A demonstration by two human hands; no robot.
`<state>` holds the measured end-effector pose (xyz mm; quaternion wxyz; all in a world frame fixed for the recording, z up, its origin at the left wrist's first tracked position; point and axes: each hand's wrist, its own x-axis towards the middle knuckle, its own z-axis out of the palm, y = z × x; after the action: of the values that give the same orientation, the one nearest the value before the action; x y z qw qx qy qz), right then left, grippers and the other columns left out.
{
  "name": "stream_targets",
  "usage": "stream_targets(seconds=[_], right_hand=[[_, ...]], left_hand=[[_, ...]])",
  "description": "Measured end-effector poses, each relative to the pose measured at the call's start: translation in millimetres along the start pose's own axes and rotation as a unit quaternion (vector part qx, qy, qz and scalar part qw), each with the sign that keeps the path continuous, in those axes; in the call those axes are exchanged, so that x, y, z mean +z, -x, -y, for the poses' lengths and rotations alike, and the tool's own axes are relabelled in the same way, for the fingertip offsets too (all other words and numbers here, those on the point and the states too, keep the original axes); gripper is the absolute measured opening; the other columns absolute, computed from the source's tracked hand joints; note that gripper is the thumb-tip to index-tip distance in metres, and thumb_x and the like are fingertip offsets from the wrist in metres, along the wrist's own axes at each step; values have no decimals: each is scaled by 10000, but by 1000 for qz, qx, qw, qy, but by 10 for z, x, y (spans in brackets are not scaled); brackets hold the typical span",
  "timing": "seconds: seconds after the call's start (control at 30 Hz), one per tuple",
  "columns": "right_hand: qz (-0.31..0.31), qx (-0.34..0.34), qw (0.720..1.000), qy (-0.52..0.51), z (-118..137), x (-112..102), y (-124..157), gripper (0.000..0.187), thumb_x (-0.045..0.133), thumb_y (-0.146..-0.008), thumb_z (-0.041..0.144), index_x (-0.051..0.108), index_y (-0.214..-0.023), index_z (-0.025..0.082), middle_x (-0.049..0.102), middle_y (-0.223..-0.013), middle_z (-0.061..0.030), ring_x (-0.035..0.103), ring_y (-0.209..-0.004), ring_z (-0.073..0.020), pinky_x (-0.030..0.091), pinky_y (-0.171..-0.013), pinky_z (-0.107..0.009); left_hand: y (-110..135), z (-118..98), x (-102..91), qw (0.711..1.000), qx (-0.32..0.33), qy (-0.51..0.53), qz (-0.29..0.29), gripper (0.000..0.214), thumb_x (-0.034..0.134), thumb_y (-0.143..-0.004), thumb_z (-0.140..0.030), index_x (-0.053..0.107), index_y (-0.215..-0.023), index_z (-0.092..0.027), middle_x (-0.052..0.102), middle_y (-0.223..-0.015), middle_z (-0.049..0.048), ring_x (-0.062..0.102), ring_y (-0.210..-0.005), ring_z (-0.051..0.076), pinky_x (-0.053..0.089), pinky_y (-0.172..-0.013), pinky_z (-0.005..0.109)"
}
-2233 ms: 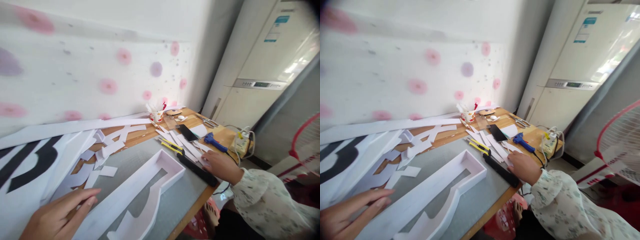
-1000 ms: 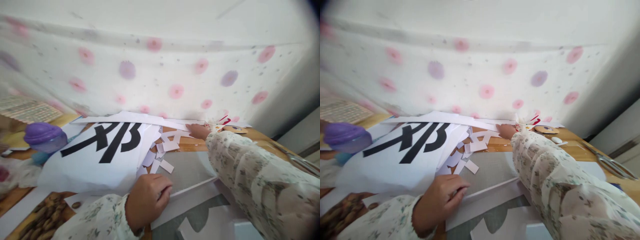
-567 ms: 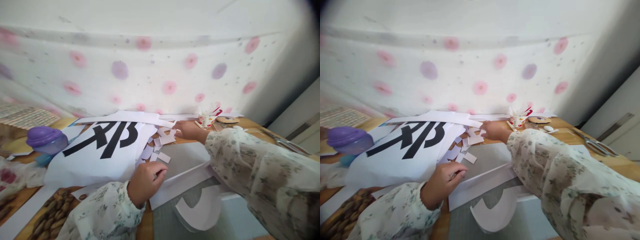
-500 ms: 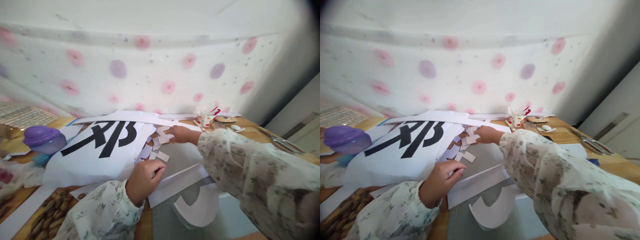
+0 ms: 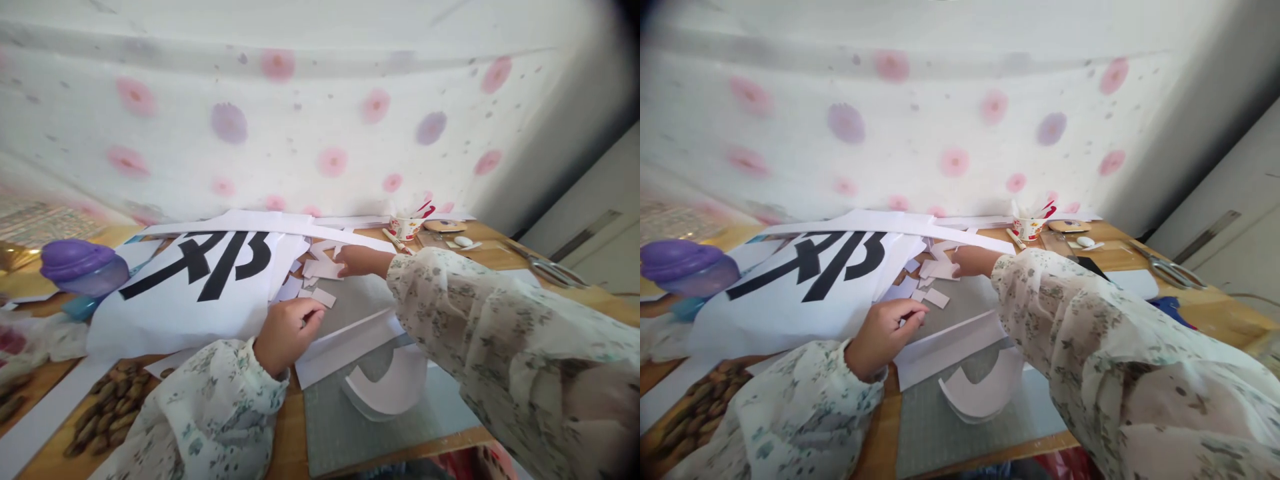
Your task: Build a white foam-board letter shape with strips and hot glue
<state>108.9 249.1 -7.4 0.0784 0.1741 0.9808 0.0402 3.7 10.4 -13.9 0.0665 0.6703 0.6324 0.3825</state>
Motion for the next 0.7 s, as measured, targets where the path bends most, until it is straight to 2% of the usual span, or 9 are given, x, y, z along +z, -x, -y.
stream_targets(seconds=[0.1, 0.17, 0.27, 0.33, 0.4, 0.53, 0.63, 0.7], right_hand=[[28, 32, 999, -8, 118, 34, 0, 303, 583, -934, 360, 601, -1159, 159, 632, -1138, -77, 636, -953, -194, 548, -816, -400], [25, 49, 998, -16, 168, 9, -17, 303, 587, -931, 356, 601, -1159, 157, 631, -1141, -78, 635, -960, -197, 545, -822, -403], [0, 66, 997, -30, 111, -119, 32, 289, 592, -925, 366, 618, -1114, 149, 643, -1109, -70, 633, -959, -199, 529, -839, -414], [-27, 74, 996, -42, 2, -240, 171, 234, 576, -928, 341, 652, -1023, 141, 672, -998, -54, 637, -902, -192, 510, -823, -393], [-66, 80, 993, -53, -111, -361, 420, 205, 527, -929, 267, 684, -953, 137, 689, -914, -54, 633, -867, -200, 475, -800, -350], [-151, 82, 983, -70, -201, -475, 1170, 242, 476, -922, 200, 692, -1029, 178, 693, -1022, -53, 616, -943, -182, 437, -834, -291], [-246, 77, 959, -121, -135, -372, 1759, 170, 539, -893, 248, 698, -926, 199, 701, -859, -25, 625, -775, -161, 461, -718, -273], [-273, 93, 942, -172, -52, -236, 2070, 143, 577, -875, 290, 687, -872, 198, 690, -765, -13, 616, -677, -153, 464, -632, -265]], left_hand=[[-12, 11, 0, 999, -28, 17, 2, 222, 501, -859, -205, 721, -831, -194, 726, -694, -11, 667, -650, 139, 506, -624, 244], [-18, 16, -3, 998, -44, 33, 0, 223, 505, -862, -225, 726, -848, -196, 728, -701, -12, 672, -657, 140, 514, -629, 243], [-21, 20, -3, 997, -60, 51, -12, 216, 523, -858, -255, 727, -884, -191, 736, -739, -1, 682, -687, 148, 533, -663, 252], [-20, 18, -1, 995, -76, 61, -26, 215, 541, -853, -279, 720, -926, -186, 744, -798, 15, 687, -714, 155, 545, -676, 259], [-14, 16, 1, 992, -88, 74, -48, 235, 560, -849, -298, 698, -1004, -185, 746, -884, 32, 690, -744, 158, 556, -688, 263], [12, -3, 11, 993, -69, 66, -71, 326, 588, -849, -314, 617, -1155, -206, 724, -1014, 44, 684, -789, 157, 570, -713, 275], [40, -53, 25, 998, -7, 24, -56, 228, 564, -870, -297, 629, -1076, -227, 713, -1009, 31, 681, -836, 166, 572, -800, 308], [60, -95, 38, 998, 46, -15, -44, 172, 536, -884, -270, 635, -1023, -254, 708, -1005, 18, 675, -884, 178, 557, -861, 334]])
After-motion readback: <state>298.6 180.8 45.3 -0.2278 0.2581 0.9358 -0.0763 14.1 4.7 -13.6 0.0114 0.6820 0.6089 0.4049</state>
